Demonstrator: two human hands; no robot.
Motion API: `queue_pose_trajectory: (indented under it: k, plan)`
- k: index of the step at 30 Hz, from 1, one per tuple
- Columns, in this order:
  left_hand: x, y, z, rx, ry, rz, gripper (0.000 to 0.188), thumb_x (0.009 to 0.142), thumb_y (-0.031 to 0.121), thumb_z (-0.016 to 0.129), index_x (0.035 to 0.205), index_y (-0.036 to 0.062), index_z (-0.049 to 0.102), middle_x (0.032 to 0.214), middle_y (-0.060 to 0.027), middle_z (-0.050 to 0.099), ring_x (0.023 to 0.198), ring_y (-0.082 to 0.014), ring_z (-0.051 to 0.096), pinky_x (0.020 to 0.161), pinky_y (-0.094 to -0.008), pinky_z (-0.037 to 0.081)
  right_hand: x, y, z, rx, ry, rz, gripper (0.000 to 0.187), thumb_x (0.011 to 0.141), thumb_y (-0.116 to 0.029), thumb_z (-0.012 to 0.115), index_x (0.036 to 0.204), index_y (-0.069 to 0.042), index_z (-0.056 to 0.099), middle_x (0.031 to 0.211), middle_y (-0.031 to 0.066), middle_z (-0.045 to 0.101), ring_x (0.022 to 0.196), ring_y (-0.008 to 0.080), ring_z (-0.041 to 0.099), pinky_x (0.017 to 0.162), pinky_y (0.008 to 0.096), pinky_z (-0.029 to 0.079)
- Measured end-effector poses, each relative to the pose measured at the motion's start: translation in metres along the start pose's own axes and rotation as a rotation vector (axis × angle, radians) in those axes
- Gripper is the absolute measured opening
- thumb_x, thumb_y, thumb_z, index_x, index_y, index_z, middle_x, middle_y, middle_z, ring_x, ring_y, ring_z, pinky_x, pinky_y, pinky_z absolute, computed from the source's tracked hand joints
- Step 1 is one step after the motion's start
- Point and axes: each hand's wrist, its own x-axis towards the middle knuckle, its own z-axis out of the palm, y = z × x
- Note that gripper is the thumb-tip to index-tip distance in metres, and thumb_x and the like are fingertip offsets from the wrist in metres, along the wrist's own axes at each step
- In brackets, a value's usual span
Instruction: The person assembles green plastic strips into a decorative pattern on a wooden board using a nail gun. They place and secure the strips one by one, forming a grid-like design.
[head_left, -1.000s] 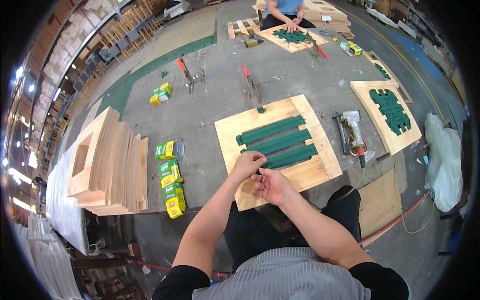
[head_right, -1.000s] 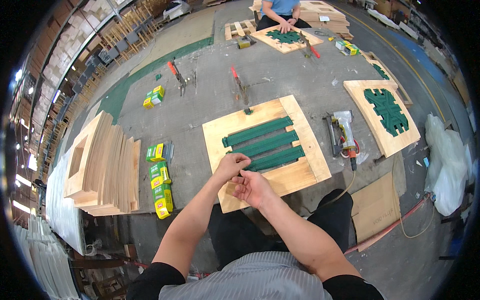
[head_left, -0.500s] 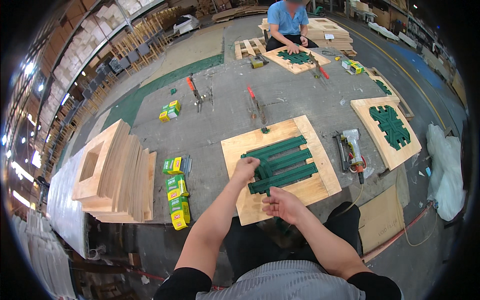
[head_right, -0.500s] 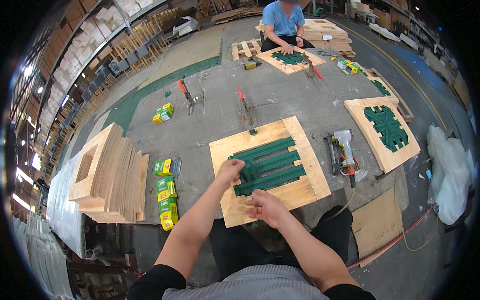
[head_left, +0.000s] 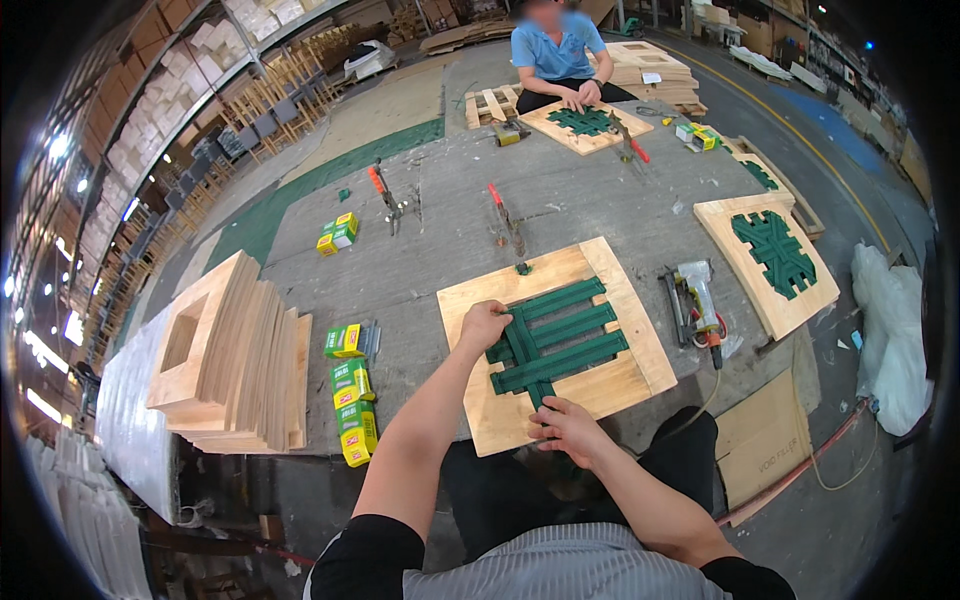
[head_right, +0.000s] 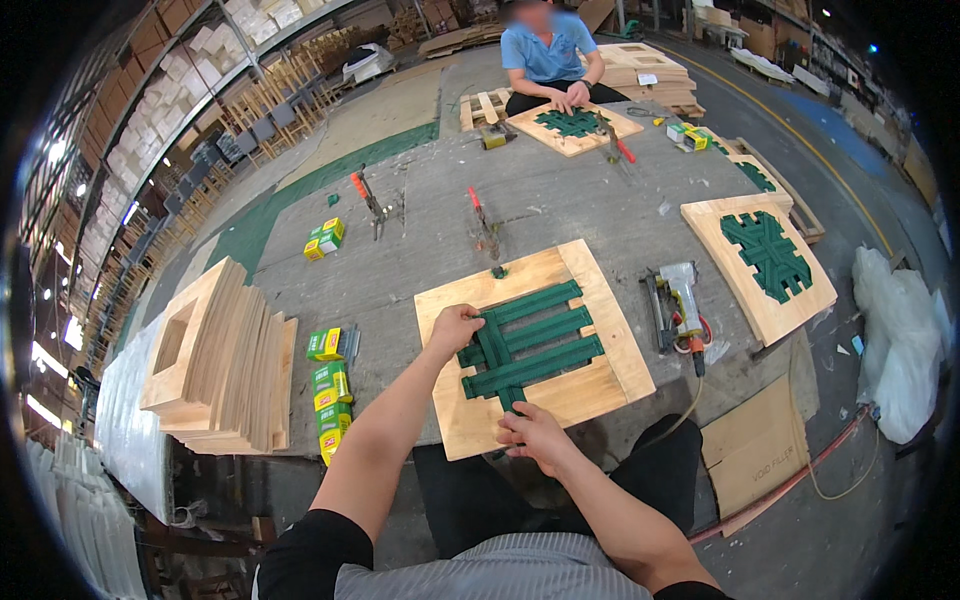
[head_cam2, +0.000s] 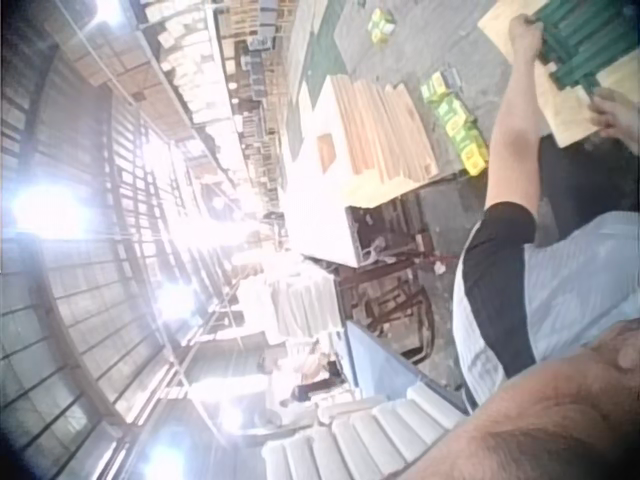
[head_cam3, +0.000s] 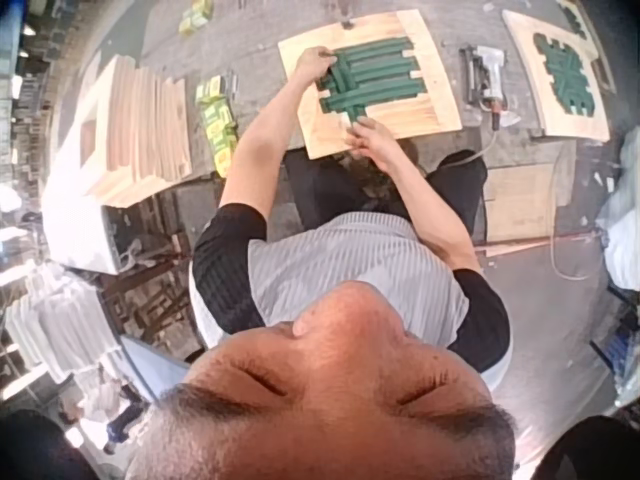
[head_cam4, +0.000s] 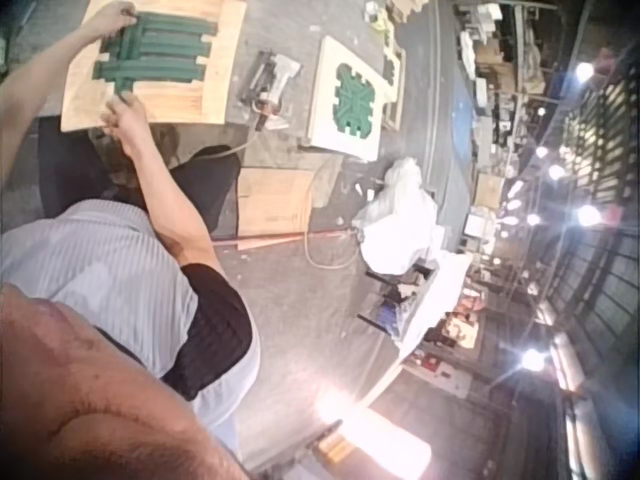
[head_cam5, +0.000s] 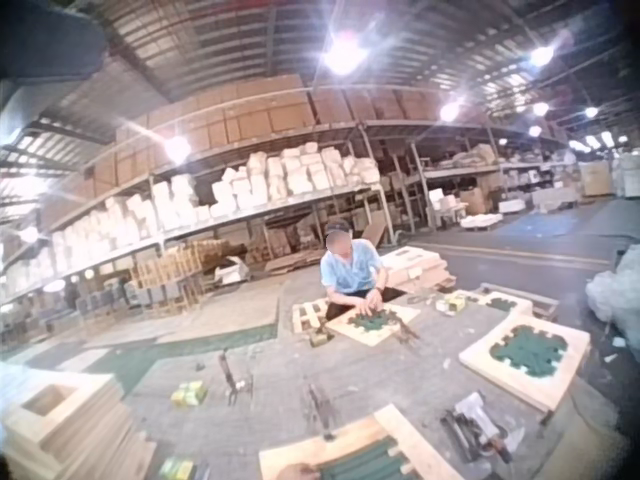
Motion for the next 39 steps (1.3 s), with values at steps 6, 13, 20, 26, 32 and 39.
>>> queue_pose_trajectory:
  k: [6,13,20,26,32,39]
  plan:
    - [0.003,-0.014,0.007,-0.097,0.042,0.007,0.023,0.086,0.018,0.083,0.103,0.0036,0.077,0.079,-0.0039,0.071,0.069,-0.0134,0.064,0.065,-0.0318,0.052,0.040,-0.035,0.020,0.173,-0.086,-0.099,0.063,0.109,-0.026,0.056,0.160,-0.004,0.027,0.104,0.0099,0.069,0.082,0.0180,0.067,0.076,0.0367,0.056]
    - [0.001,-0.009,0.015,-0.035,0.009,0.003,0.022,0.085,0.021,0.081,0.101,0.0053,0.078,0.083,-0.0053,0.075,0.071,-0.0144,0.068,0.066,-0.0326,0.054,0.138,-0.068,0.030,0.610,-0.194,-0.118,0.028,0.112,-0.036,0.047,0.110,-0.010,0.056,0.082,0.0006,0.069,0.068,0.0171,0.065,0.070,0.0392,0.057]
    - [0.016,-0.019,-0.002,-0.037,0.139,-0.075,0.034,0.091,0.030,0.073,0.120,0.0122,0.075,0.087,-0.0082,0.077,0.073,-0.0181,0.073,0.067,-0.0342,0.057,0.190,-0.076,0.045,0.979,-0.282,-0.075,0.051,0.109,-0.057,0.043,0.100,-0.007,0.055,0.074,0.0007,0.060,0.062,0.0158,0.059,0.064,0.0344,0.054]
    - [0.025,0.013,0.003,-0.073,-0.041,-0.207,0.030,0.093,0.029,0.073,0.117,0.0115,0.077,0.085,-0.0092,0.077,0.065,-0.0176,0.071,0.056,-0.0349,0.055,0.193,-0.092,0.027,0.945,-0.118,-0.054,0.059,0.107,-0.063,0.043,0.104,-0.005,0.056,0.076,0.0014,0.061,0.057,0.0163,0.053,0.061,0.0335,0.051]
    - [0.056,-0.022,-0.017,-0.218,0.041,-0.194,0.024,0.094,0.025,0.073,0.110,0.0074,0.077,0.076,-0.0049,0.070,0.055,-0.0158,0.062,0.047,-0.0346,0.050,0.099,-0.064,0.053,0.108,0.063,-0.232,0.039,0.109,-0.039,0.054,0.125,-0.004,0.059,0.079,0.0037,0.063,0.060,0.0133,0.059,0.058,0.0281,0.050]
    - [0.075,0.000,-0.013,-0.439,-0.139,-0.156,0.027,0.096,0.014,0.069,0.121,0.0046,0.071,0.081,-0.0039,0.067,0.058,-0.0137,0.059,0.051,-0.0304,0.049,0.061,-0.008,0.015,-0.247,0.052,-0.444,0.035,0.108,-0.020,0.058,0.137,-0.002,0.058,0.080,0.0033,0.064,0.065,0.0081,0.060,0.060,0.0256,0.050]
